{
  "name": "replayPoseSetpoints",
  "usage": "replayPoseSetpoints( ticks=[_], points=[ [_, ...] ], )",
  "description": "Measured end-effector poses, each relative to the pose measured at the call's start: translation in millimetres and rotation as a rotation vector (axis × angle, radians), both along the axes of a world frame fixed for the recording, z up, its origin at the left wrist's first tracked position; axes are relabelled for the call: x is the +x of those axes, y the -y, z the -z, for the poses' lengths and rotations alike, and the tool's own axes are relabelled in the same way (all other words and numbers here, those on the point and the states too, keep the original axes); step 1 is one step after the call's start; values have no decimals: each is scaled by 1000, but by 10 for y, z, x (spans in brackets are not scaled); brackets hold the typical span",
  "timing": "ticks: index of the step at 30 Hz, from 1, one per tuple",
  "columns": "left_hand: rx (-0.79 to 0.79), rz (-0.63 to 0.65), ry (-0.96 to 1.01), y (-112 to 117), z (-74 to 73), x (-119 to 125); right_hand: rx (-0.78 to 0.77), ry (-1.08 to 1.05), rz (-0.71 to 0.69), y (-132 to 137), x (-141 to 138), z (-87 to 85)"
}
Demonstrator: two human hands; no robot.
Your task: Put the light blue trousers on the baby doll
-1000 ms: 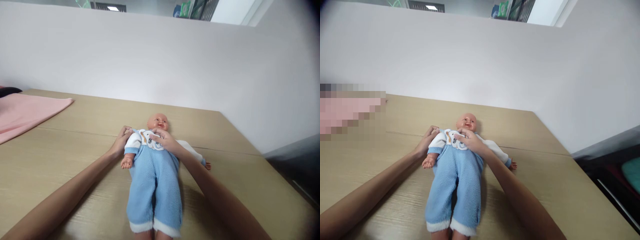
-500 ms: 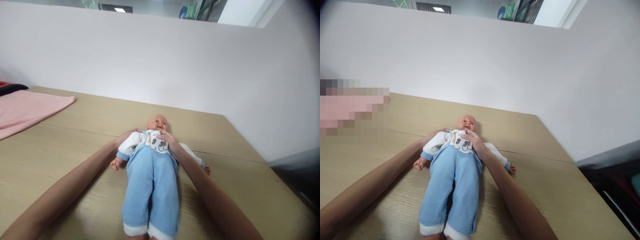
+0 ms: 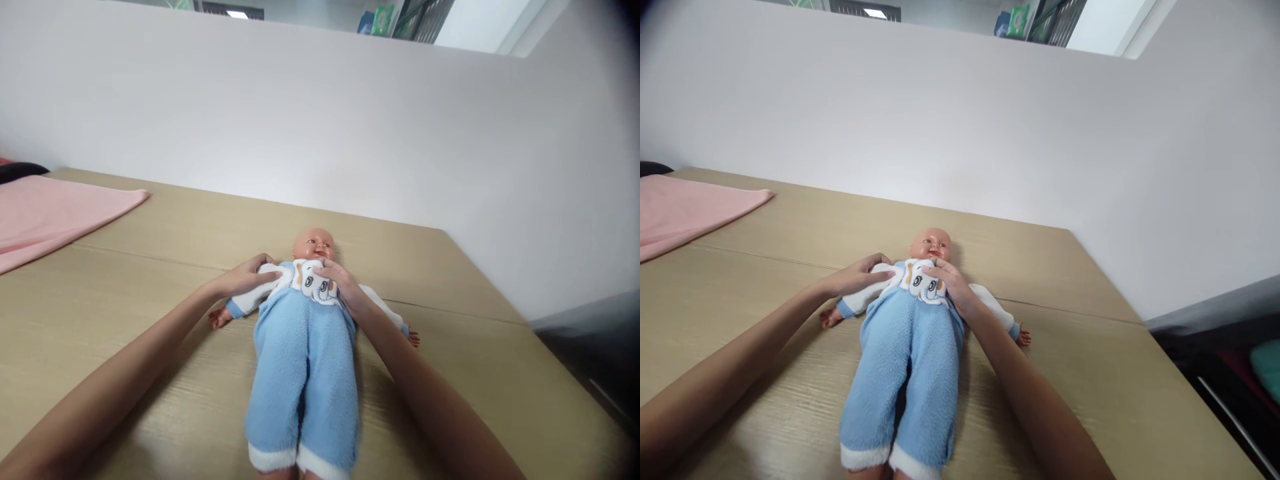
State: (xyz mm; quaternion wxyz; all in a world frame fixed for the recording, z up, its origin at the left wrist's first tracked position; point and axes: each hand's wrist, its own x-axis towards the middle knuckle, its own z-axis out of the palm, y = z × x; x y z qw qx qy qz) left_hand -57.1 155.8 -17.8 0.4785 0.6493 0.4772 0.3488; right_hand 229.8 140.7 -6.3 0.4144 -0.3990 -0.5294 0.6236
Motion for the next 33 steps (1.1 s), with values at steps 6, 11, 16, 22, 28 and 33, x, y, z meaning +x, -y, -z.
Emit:
replayPoseSetpoints(
  ticks=[6,11,16,22,28,33],
  points=[
    [15,153,82,-3,67,7,-63,-4,-16,-10,-7,-54],
    [-1,215,86,-34,67,-65,281,450,-4,-34,232,-260],
    [-27,281,56,-79,16,-147,353,755,-41,-50,482,-360],
    [-19,226,-22,-53,-27,-117,411,748,-93,-60,623,-311],
    [9,202,-18,-21,-26,-103,521,827,55,300,981,-213],
    [90,121,-100,2,-70,-68,456,854,138,792,1518,89]
  ],
)
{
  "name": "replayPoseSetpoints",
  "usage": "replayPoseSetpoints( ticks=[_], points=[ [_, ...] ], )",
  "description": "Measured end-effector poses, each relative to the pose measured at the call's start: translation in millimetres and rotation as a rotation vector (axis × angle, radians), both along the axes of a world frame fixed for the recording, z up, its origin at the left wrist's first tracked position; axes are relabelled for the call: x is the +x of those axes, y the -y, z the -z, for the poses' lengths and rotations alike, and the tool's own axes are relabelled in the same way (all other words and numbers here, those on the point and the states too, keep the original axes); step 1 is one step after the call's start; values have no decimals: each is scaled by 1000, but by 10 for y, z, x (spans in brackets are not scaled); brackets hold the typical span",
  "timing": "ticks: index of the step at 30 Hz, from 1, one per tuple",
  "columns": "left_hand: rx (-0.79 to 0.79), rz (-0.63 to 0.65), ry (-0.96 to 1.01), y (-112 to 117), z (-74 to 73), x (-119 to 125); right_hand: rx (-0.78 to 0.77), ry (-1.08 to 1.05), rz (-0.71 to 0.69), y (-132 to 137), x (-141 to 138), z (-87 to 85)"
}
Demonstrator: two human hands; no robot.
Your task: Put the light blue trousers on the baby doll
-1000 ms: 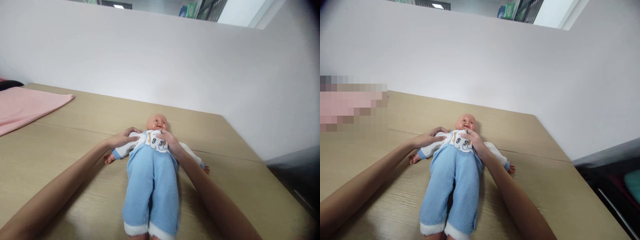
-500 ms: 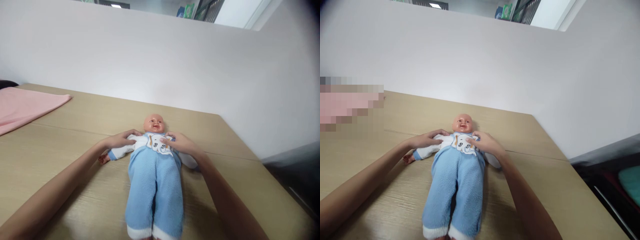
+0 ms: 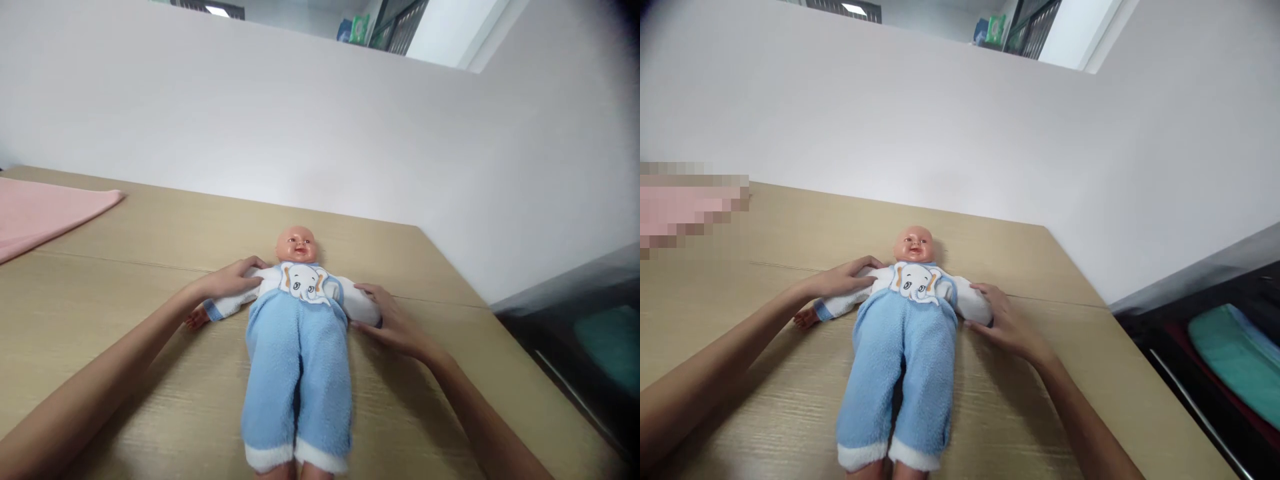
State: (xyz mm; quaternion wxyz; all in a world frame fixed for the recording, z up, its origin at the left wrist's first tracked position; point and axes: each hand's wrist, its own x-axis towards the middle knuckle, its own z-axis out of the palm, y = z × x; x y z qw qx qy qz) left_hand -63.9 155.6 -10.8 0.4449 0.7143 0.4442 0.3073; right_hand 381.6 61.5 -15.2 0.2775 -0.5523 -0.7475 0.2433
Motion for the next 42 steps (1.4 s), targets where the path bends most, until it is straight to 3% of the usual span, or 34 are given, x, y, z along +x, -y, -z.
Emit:
replayPoseSetpoints(
  ticks=[4,6,9,13,16,21,26,32,38,42],
  points=[
    [420,-113,-86,185,-198,342,2,-100,116,229,260,240],
    [552,0,-128,283,-285,635,-19,-221,153,237,299,292],
    [663,182,-191,307,-302,1093,47,-355,239,149,284,255],
    [700,188,-362,143,-179,1457,119,-430,229,-35,165,70],
    [699,207,-299,74,-136,1492,129,-518,197,-183,5,-58],
    [704,292,-87,182,-224,1372,184,-567,122,-423,-350,-161],
    [760,328,100,270,-261,1254,253,-384,-100,-532,-619,-192],
    [853,378,308,227,-185,1244,453,-117,-275,-497,-706,-187],
    [564,340,473,201,-192,1264,285,-74,-418,-350,-583,-279],
    [403,263,483,161,-181,1283,205,-118,-466,-213,-607,-326]
  ],
)
